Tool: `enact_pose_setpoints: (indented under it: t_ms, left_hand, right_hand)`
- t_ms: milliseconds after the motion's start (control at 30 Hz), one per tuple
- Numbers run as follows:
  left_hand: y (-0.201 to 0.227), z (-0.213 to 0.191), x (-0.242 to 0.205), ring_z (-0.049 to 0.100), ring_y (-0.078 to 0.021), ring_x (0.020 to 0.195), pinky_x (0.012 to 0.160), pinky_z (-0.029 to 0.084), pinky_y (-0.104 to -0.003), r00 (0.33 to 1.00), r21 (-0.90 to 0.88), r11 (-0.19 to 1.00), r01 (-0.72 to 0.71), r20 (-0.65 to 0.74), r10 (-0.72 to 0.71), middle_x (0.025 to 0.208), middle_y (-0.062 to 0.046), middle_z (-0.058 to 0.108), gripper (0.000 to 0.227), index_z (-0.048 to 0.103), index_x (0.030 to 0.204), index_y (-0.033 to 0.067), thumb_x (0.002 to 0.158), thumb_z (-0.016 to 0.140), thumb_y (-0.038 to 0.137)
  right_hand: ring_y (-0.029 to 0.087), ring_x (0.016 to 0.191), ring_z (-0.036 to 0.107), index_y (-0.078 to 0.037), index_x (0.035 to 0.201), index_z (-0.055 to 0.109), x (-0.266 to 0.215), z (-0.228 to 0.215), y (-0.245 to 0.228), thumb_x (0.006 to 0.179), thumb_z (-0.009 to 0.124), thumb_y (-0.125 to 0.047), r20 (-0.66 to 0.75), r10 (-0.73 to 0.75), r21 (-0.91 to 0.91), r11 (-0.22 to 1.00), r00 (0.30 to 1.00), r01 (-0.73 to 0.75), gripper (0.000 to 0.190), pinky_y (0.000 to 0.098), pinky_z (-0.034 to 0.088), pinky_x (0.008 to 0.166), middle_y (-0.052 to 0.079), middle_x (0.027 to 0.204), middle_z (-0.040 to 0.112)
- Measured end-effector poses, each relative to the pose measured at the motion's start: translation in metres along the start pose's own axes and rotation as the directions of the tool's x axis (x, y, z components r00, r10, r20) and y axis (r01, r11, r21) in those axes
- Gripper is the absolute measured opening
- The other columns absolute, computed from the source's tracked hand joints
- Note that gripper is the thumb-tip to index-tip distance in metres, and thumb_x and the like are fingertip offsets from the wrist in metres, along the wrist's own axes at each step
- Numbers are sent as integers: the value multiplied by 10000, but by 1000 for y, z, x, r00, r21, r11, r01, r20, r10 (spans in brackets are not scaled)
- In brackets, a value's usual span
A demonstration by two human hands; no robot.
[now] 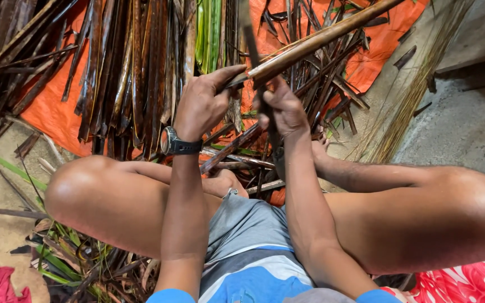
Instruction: The person strips and prepares plant fibers using a blade while sitting on the floor with another person.
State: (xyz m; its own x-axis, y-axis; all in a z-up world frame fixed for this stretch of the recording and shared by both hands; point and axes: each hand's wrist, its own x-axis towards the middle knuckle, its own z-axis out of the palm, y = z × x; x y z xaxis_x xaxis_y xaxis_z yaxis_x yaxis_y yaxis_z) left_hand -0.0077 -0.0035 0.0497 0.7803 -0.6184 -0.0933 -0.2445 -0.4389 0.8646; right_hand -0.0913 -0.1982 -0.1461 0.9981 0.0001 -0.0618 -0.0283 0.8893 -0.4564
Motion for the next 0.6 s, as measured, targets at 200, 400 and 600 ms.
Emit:
enact_pose_setpoints:
  t_ms: [200, 400, 600]
  left_hand:
    - [4, -7, 1, 744, -295, 712, 808, 547, -487, 998, 36, 998, 59, 28, -60, 831, -137, 771, 384, 715, 1295, 108, 967, 541, 11]
    - [-15, -5, -1, 707, -474, 915, 947, 499, -592, 995, 109, 991, 82, 43, -87, 966, -237, 762, 388, 743, 1246, 83, 904, 565, 43]
    - [21, -39, -9, 683, -509, 1044, 1019, 464, -572, 967, 92, 975, 204, 138, -215, 1005, -211, 788, 416, 758, 1234, 108, 879, 545, 140]
  right_hand:
    - [333, 587, 710, -243, 1505, 474, 2, 12, 0, 971, 578, -17, -66, 39, -67, 997, 997, -44, 589, 367, 557, 403, 267, 965, 709]
    - [153, 549, 524, -318, 1429, 505, -5, -21, -22, 1023, 560, -233, -311, -87, -271, 962, 947, -1, 418, 268, 426, 452, 56, 886, 598]
    - [102, 609, 540, -261, 1270, 621, -6, -60, -65, 986, 631, -337, -486, -231, -246, 961, 843, 122, 294, 215, 433, 537, -22, 885, 588]
